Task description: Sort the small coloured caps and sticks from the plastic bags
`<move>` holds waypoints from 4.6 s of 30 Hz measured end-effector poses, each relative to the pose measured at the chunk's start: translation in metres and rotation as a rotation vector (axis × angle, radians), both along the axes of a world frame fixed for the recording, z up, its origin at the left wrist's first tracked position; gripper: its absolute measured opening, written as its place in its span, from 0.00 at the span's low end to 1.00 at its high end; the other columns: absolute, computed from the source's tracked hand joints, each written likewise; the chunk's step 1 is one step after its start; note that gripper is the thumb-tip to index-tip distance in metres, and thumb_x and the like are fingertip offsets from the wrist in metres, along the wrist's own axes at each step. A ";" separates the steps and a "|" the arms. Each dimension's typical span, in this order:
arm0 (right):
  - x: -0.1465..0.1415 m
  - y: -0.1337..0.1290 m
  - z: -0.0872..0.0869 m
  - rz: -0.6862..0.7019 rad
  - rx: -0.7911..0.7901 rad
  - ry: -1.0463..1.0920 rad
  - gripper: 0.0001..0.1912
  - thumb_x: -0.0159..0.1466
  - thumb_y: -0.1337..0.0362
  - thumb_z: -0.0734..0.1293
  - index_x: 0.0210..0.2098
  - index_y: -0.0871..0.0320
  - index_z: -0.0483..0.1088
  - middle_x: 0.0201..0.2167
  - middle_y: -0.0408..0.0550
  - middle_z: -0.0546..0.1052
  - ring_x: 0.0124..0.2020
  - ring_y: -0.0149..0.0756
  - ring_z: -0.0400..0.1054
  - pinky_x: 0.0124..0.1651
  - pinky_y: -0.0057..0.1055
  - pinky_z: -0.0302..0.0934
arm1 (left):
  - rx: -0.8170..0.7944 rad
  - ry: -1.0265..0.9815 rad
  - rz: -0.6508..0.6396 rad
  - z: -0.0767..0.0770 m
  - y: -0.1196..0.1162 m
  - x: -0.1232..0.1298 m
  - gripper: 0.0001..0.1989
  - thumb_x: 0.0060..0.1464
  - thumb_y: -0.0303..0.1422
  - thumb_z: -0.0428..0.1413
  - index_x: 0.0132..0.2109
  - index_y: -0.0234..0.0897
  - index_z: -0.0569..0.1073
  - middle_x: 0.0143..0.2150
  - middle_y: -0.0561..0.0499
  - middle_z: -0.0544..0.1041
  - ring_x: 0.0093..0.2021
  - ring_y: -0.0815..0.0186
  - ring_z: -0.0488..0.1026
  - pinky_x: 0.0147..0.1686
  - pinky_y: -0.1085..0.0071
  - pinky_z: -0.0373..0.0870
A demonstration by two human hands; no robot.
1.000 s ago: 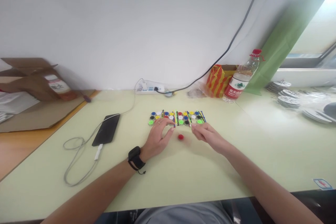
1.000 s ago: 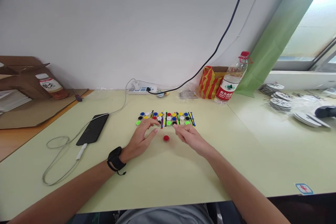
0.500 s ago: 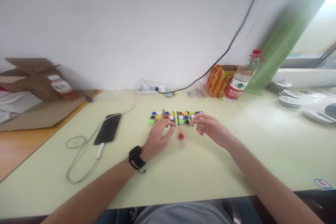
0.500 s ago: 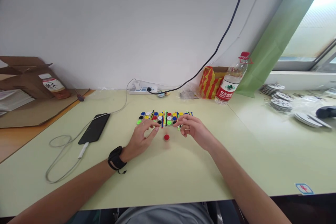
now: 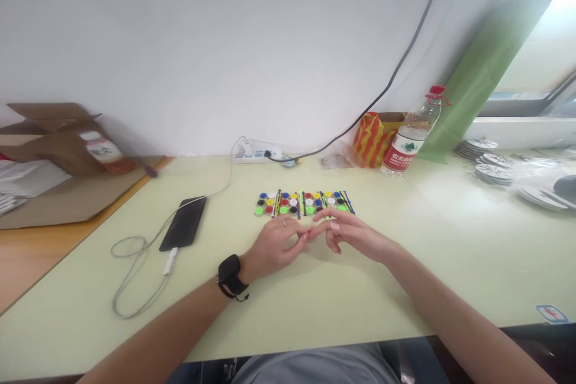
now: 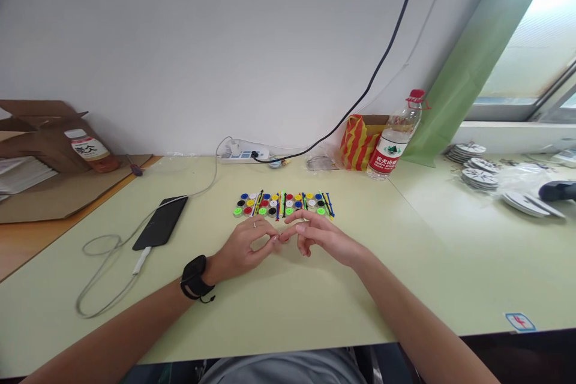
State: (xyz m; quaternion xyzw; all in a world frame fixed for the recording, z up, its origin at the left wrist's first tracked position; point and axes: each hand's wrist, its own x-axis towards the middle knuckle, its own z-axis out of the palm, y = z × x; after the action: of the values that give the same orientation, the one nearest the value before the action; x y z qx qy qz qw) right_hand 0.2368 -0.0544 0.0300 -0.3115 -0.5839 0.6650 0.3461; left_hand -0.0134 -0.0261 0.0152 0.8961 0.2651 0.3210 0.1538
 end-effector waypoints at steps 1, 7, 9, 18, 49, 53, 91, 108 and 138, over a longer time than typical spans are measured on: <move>0.000 -0.001 0.001 0.019 0.022 -0.016 0.22 0.67 0.47 0.68 0.53 0.53 0.68 0.50 0.56 0.80 0.29 0.33 0.66 0.37 0.35 0.63 | 0.012 0.022 -0.021 0.000 0.001 -0.001 0.10 0.66 0.32 0.51 0.41 0.41 0.78 0.36 0.49 0.80 0.39 0.60 0.73 0.42 0.63 0.68; 0.002 -0.003 0.005 0.129 0.094 -0.072 0.24 0.67 0.49 0.69 0.58 0.52 0.66 0.50 0.55 0.79 0.33 0.34 0.67 0.38 0.34 0.61 | 0.068 0.092 -0.074 0.001 0.002 -0.003 0.09 0.62 0.29 0.55 0.41 0.43 0.81 0.31 0.49 0.79 0.36 0.61 0.72 0.38 0.64 0.69; 0.002 -0.003 0.005 0.140 0.101 -0.071 0.25 0.67 0.49 0.69 0.59 0.52 0.66 0.51 0.56 0.79 0.33 0.34 0.67 0.39 0.34 0.61 | 0.075 0.078 -0.051 0.001 0.001 -0.002 0.09 0.60 0.29 0.56 0.40 0.43 0.81 0.29 0.49 0.79 0.34 0.61 0.73 0.36 0.64 0.68; -0.004 -0.003 -0.005 0.059 0.093 0.027 0.28 0.65 0.45 0.70 0.59 0.51 0.66 0.58 0.57 0.76 0.32 0.35 0.68 0.44 0.38 0.64 | -0.063 -0.233 0.085 -0.002 -0.001 0.002 0.07 0.54 0.27 0.59 0.35 0.42 0.82 0.26 0.54 0.79 0.28 0.66 0.70 0.34 0.68 0.67; -0.004 0.008 -0.013 -0.237 -0.127 0.252 0.16 0.58 0.61 0.77 0.45 0.52 0.76 0.39 0.45 0.74 0.29 0.29 0.61 0.35 0.31 0.56 | -0.484 -0.459 0.171 -0.011 0.003 0.005 0.10 0.67 0.38 0.53 0.42 0.37 0.75 0.36 0.50 0.76 0.35 0.66 0.70 0.36 0.70 0.65; -0.005 0.009 -0.012 -0.246 -0.105 0.180 0.12 0.60 0.61 0.76 0.42 0.54 0.76 0.33 0.42 0.68 0.28 0.29 0.59 0.34 0.31 0.54 | -0.462 -0.480 0.095 -0.014 0.005 0.003 0.15 0.71 0.37 0.46 0.34 0.37 0.68 0.32 0.52 0.69 0.30 0.67 0.62 0.34 0.69 0.61; -0.011 0.007 -0.034 -0.318 0.600 -0.495 0.11 0.75 0.60 0.54 0.49 0.51 0.66 0.39 0.48 0.70 0.38 0.40 0.63 0.44 0.39 0.58 | -0.415 -0.305 0.230 -0.018 0.009 0.006 0.09 0.65 0.39 0.56 0.44 0.38 0.76 0.33 0.53 0.74 0.29 0.69 0.67 0.28 0.73 0.62; -0.014 0.006 -0.033 -0.174 0.853 -0.696 0.13 0.73 0.62 0.61 0.50 0.50 0.76 0.43 0.53 0.70 0.46 0.45 0.65 0.49 0.43 0.63 | -0.426 -0.287 0.226 -0.015 0.007 0.007 0.09 0.65 0.39 0.56 0.43 0.38 0.75 0.34 0.52 0.76 0.30 0.68 0.67 0.29 0.72 0.63; 0.124 0.059 -0.042 -0.927 0.531 -1.222 0.06 0.66 0.65 0.64 0.31 0.56 0.69 0.33 0.54 0.78 0.34 0.42 0.70 0.35 0.35 0.58 | -0.375 -0.220 0.167 -0.018 0.004 0.006 0.08 0.65 0.37 0.55 0.42 0.39 0.76 0.31 0.53 0.73 0.30 0.68 0.67 0.29 0.72 0.63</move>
State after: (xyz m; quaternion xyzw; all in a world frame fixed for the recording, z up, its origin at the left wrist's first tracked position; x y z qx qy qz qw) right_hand 0.3605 0.0043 -0.0121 -0.7373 -0.6198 0.0056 0.2686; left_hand -0.0074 -0.0226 -0.0024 0.7865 0.3747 0.3736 0.3185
